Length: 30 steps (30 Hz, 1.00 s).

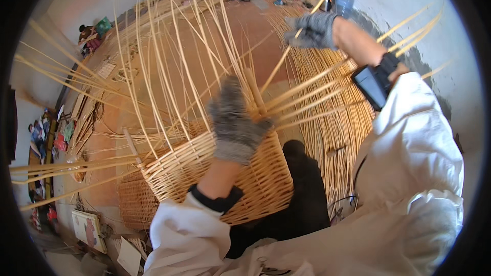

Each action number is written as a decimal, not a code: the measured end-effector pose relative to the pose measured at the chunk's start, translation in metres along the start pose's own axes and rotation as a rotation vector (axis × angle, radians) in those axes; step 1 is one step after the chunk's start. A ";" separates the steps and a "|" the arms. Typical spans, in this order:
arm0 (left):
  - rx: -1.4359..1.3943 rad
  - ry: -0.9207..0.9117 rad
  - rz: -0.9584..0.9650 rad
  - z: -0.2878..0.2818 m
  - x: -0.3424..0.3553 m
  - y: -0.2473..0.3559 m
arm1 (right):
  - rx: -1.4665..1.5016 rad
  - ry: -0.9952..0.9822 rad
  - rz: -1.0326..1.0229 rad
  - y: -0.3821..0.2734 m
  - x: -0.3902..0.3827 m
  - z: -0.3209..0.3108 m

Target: The person is weaving a large wicker basket using long, thin wooden strips and measuring dimensions.

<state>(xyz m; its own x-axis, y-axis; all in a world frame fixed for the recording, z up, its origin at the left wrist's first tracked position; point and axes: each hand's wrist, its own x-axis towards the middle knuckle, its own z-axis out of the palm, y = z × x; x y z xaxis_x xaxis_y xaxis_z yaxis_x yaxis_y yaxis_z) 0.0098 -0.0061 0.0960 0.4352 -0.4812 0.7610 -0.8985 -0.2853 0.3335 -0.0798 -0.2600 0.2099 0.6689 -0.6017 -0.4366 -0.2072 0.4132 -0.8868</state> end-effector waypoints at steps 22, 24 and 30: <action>-0.307 -1.014 -0.509 0.029 0.035 0.013 | -0.451 -0.051 -0.724 0.101 -0.180 0.024; -0.066 -0.949 -0.429 0.012 0.042 0.018 | -0.421 -0.064 -0.495 0.084 -0.187 0.033; -0.247 -0.452 -0.008 0.008 0.014 0.120 | -1.039 -0.252 -0.653 0.057 -0.065 0.028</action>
<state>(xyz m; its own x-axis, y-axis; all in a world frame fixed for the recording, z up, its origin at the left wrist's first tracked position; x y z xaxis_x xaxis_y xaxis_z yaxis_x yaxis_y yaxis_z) -0.0920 -0.0540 0.1419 0.3745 -0.8053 0.4597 -0.8579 -0.1129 0.5012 -0.1154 -0.1783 0.1916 0.9526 -0.2965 0.0683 -0.1740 -0.7153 -0.6768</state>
